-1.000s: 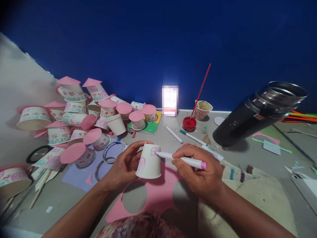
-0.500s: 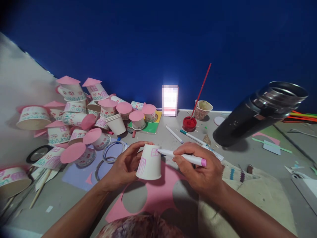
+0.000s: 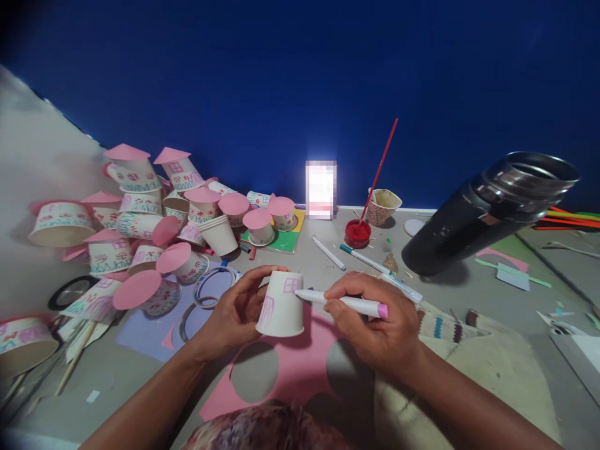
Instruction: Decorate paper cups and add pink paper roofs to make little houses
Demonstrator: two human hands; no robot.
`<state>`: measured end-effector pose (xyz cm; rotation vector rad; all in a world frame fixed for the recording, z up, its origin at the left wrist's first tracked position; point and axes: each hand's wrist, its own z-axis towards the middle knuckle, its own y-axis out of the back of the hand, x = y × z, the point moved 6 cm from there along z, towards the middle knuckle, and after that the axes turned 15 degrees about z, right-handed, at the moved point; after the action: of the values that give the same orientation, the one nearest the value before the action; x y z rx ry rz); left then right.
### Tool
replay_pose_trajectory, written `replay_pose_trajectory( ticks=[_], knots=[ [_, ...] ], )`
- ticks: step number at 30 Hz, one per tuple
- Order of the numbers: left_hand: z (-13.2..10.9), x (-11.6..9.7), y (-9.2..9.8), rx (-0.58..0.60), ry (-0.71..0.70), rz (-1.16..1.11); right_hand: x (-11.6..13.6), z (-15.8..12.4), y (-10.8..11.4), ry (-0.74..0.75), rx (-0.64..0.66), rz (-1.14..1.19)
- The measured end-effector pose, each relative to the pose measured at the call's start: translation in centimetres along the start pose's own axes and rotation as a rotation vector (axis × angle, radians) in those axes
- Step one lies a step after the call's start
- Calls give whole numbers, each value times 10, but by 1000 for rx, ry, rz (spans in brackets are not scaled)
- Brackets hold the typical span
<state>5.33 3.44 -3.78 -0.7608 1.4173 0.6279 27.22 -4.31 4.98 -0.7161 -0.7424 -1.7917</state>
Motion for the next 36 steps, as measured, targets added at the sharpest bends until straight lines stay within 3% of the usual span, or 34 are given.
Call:
replay_pose_trajectory(
  ticks=[6,25,31,36],
  knots=[
    [0,0,-1,11,-6,-2,-3,-2,2,-11,-46,-40],
    [0,2,1,16,-3,19,-2,-4,1,-1,-7,-23],
    [0,0,2,19,-10,0,-20,-9,5,-89,-93,47],
    [1,-2,2,21,-24,-46,-35,-11,0,-147,-51,49]
  ],
)
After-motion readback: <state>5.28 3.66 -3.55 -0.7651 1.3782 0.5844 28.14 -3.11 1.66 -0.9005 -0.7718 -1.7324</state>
